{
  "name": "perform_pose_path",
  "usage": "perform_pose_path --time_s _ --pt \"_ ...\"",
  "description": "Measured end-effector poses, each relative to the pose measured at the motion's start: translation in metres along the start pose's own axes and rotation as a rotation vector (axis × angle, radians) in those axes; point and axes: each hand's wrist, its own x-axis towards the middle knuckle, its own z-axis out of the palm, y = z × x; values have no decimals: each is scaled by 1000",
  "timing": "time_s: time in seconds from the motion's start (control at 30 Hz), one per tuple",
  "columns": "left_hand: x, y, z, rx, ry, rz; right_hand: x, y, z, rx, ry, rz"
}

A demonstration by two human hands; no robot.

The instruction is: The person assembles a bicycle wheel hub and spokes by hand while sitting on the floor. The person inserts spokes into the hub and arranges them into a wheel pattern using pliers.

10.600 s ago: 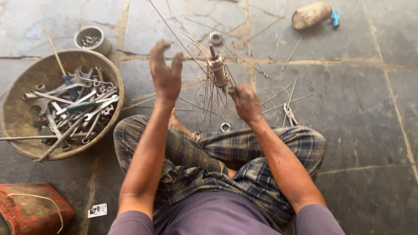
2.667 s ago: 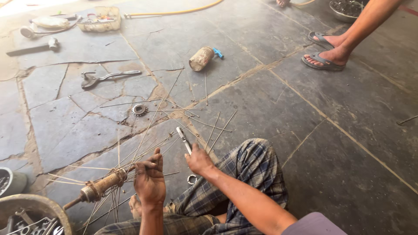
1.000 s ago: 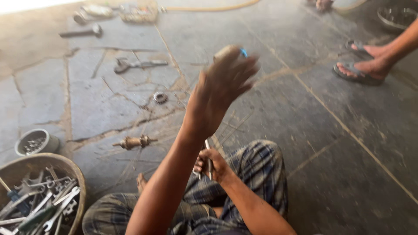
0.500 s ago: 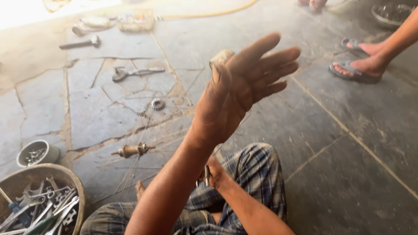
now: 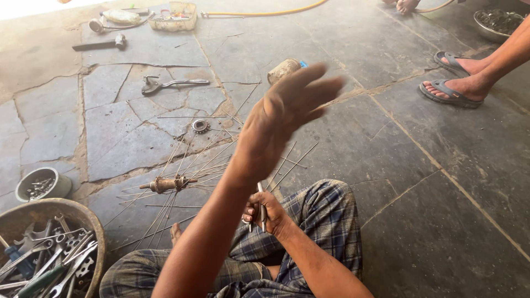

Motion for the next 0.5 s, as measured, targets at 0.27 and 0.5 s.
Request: perform_pose_path --time_s 0.27,0.5 --pt "-111 -77 -101 1207 213 -771 -6 -8 21 -52 105 24" --pt "-189 -125 -129 1236 389 -456 -6 -6 16 -113 177 39"
